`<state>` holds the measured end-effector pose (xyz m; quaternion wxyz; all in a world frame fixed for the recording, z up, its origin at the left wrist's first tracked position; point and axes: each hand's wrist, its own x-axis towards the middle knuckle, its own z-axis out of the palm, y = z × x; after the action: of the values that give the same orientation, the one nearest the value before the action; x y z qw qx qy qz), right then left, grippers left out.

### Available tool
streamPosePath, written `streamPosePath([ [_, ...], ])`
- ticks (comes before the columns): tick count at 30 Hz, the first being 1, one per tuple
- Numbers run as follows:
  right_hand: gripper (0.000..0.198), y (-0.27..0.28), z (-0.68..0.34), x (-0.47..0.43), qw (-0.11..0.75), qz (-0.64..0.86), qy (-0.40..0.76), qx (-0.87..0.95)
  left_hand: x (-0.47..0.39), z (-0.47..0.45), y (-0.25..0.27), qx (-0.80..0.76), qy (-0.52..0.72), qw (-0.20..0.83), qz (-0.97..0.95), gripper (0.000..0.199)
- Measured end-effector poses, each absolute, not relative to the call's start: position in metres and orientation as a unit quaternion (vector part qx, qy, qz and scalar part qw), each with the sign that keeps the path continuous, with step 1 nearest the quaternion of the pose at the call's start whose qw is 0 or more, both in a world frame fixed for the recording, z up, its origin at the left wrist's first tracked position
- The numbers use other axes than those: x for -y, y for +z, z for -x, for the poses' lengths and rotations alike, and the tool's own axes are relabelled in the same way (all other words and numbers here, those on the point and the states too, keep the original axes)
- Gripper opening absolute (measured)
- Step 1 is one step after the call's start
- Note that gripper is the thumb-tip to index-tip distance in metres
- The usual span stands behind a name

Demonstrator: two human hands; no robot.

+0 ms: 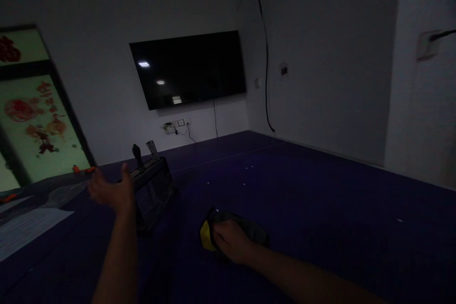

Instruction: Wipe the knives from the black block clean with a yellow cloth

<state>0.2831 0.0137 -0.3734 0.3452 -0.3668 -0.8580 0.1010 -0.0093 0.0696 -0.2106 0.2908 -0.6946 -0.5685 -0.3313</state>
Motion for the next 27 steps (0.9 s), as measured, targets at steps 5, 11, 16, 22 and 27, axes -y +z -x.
streamPosePath([
  [5, 0.019, -0.371, -0.284, -0.012, 0.353, 0.367, 0.114, 0.853, -0.068, 0.002, -0.240, 0.587, -0.490, 0.217, 0.607, 0.056],
  [11, 0.014, -0.366, -0.283, -0.011, 0.381, 0.379, 0.164, 0.827, -0.081, -0.001, -0.264, 0.648, -0.659, 0.154, 0.348, 0.093],
  [16, 0.027, -0.365, -0.282, -0.007, 0.423, 0.391, 0.153, 0.803, -0.090, 0.011, -0.273, 0.612, -0.680, 0.166, 0.367, 0.093],
  [22, 0.012, -0.363, -0.289, 0.000, 0.482, 0.331, 0.048, 0.810, -0.093, 0.009, -0.272, 0.594, -0.708, 0.164, 0.344, 0.098],
  [27, 0.028, -0.355, -0.298, -0.003, 0.498, 0.361, -0.007, 0.788, -0.090, -0.004, -0.256, 0.537, -0.756, 0.099, 0.360, 0.095],
])
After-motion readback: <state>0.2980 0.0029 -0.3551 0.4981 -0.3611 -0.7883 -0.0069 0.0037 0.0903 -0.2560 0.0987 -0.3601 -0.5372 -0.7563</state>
